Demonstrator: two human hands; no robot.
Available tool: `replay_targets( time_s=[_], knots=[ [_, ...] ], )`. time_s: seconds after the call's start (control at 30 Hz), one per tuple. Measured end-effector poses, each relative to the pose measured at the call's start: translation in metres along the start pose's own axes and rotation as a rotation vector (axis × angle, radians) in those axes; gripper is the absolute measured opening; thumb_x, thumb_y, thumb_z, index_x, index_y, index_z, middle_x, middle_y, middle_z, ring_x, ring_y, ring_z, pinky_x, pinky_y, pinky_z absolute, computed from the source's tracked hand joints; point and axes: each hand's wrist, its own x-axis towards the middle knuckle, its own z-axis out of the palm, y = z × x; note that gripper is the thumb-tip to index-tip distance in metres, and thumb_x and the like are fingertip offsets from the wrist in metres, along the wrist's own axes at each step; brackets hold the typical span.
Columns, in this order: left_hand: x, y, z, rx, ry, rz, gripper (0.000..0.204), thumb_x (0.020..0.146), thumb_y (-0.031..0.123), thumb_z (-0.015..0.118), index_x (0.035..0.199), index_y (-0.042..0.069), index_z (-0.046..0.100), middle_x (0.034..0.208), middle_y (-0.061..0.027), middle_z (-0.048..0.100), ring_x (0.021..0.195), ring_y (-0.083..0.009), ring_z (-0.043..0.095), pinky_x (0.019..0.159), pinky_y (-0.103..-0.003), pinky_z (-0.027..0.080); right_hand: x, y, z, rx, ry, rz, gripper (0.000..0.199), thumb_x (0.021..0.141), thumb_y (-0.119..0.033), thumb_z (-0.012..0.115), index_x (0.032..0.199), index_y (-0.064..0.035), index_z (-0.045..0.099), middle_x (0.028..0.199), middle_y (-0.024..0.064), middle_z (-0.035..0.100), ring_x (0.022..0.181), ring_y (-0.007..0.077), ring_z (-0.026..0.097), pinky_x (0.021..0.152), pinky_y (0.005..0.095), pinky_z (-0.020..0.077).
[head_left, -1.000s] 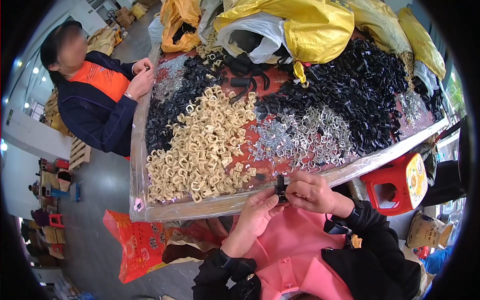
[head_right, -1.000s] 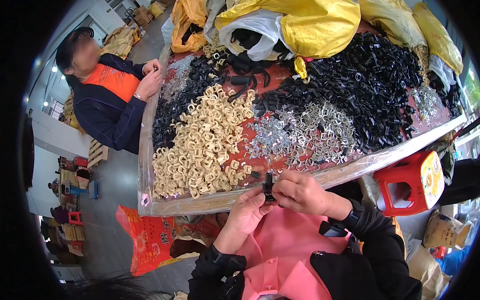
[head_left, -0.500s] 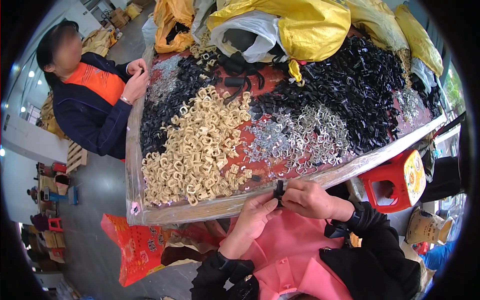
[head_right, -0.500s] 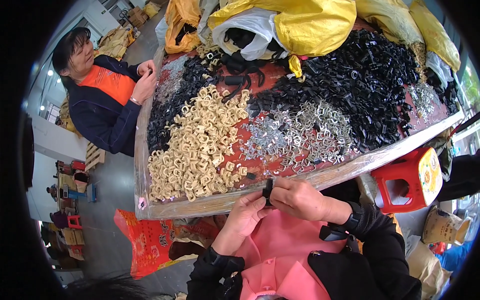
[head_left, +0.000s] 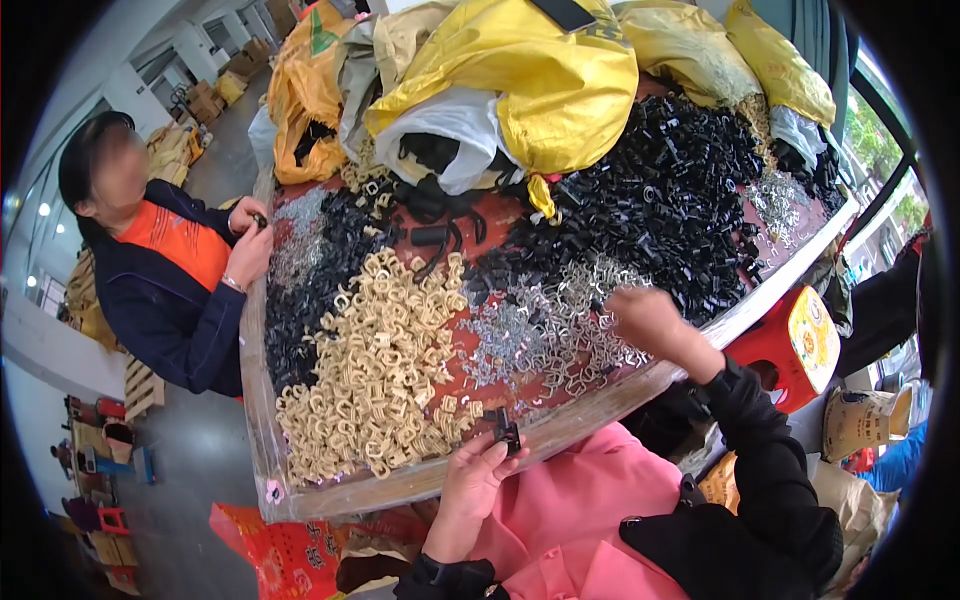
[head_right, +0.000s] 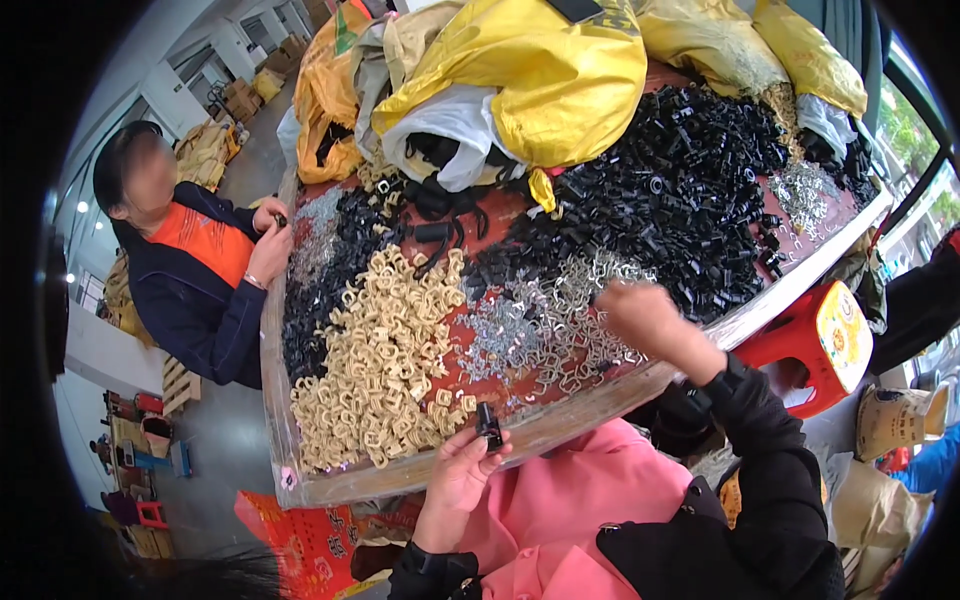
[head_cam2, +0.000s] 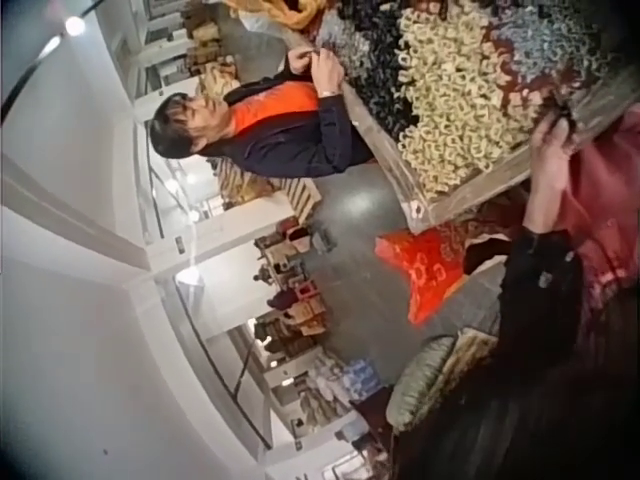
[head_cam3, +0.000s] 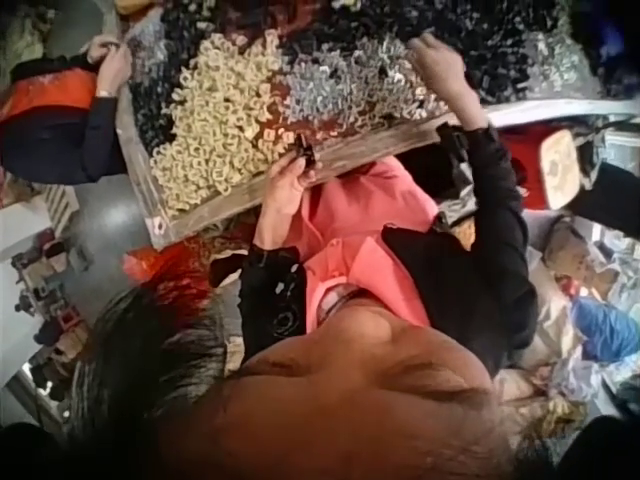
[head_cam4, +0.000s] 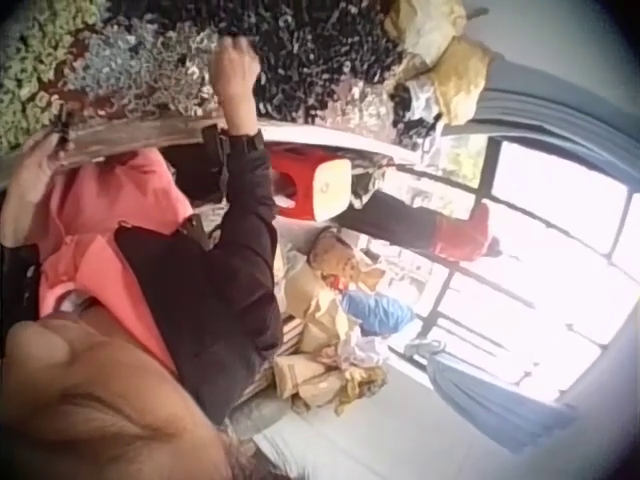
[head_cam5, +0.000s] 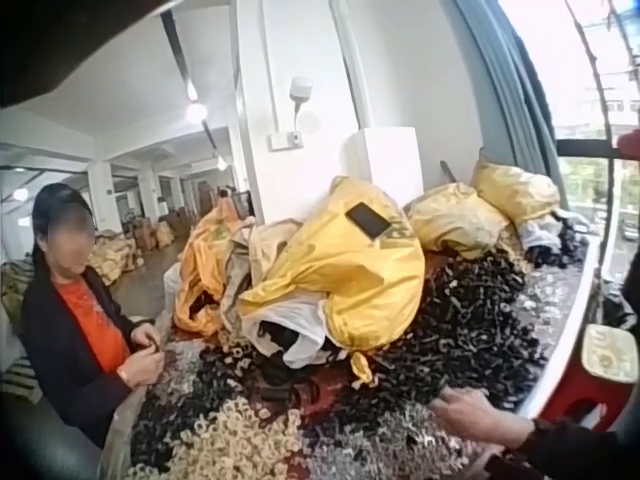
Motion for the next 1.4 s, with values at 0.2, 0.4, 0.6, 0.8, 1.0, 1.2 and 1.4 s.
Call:
replay_targets(
  time_s=[0.2,0.4,0.6,0.8,1.0,1.2,1.4],
  knots=[
    [0.000,0.009,-0.004,-0.073,0.044,0.049,0.022,0.078,0.001,0.050,0.099,-0.005,0.051,0.094,-0.0169,0.056,0.081,-0.0240,0.058,0.065,-0.023,0.050,0.011,0.057,-0.001,-0.297,0.164,0.152,0.014,0.066,-0.019,0.058,0.070,-0.0087,0.051,0.070,0.0069,0.049,0.064,0.0255,0.053,0.052,0.0337,0.0427],
    [-0.002,0.018,-0.012,-0.091,0.065,0.103,0.022,0.078,0.001,0.050,0.099,-0.004,0.051,0.095,-0.0170,0.056,0.081,-0.0238,0.058,0.064,-0.023,0.050,0.056,0.011,-0.014,-0.033,0.082,0.022,0.010,0.068,-0.018,0.055,0.067,-0.0093,0.050,0.067,0.0063,0.049,0.064,0.0245,0.054,0.052,0.0350,0.0436],
    [-0.008,0.022,-0.018,-0.124,0.064,0.130,0.021,0.079,0.001,0.049,0.099,-0.003,0.051,0.096,-0.0169,0.056,0.082,-0.0233,0.058,0.064,-0.024,0.050,0.133,-0.058,0.008,0.192,-0.039,-0.340,0.008,0.070,-0.017,0.052,0.072,-0.0101,0.052,0.072,0.0066,0.050,0.068,0.0261,0.055,0.056,0.0366,0.0451],
    [-0.010,0.030,-0.030,-0.149,0.105,0.151,0.021,0.079,0.001,0.049,0.099,-0.002,0.051,0.096,-0.0165,0.056,0.083,-0.0233,0.058,0.064,-0.024,0.050,0.172,-0.082,0.059,0.175,-0.160,-0.353,0.013,0.070,-0.022,0.052,0.076,-0.0101,0.052,0.075,0.0082,0.052,0.070,0.0278,0.055,0.058,0.0389,0.0443],
    [-0.001,0.036,-0.034,-0.176,0.086,0.124,0.022,0.079,0.002,0.050,0.101,-0.001,0.050,0.096,-0.0152,0.056,0.084,-0.0237,0.058,0.063,-0.024,0.049,0.189,-0.094,0.045,0.115,-0.403,-0.483,0.019,0.067,-0.021,0.053,0.081,-0.0086,0.053,0.077,0.0104,0.056,0.071,0.0288,0.055,0.060,0.0372,0.0444],
    [0.006,0.044,-0.034,-0.180,0.117,0.114,0.022,0.079,0.005,0.049,0.100,-0.002,0.050,0.096,-0.0166,0.056,0.082,-0.0233,0.058,0.065,-0.025,0.049,0.211,-0.089,0.034,0.548,-0.402,-0.490,0.026,0.063,-0.015,0.058,0.086,-0.0043,0.052,0.071,0.0096,0.055,0.066,0.0238,0.055,0.057,0.0330,0.0432],
    [0.007,0.048,-0.034,-0.156,0.088,0.149,0.021,0.079,0.005,0.050,0.099,0.000,0.051,0.094,-0.0154,0.056,0.084,-0.0227,0.057,0.069,-0.027,0.048,0.193,-0.085,0.040,0.675,-0.263,-0.426,0.031,0.065,-0.005,0.058,0.095,-0.0041,0.050,0.068,0.0072,0.054,0.060,0.0173,0.055,0.053,0.0280,0.0429]
  ],
)
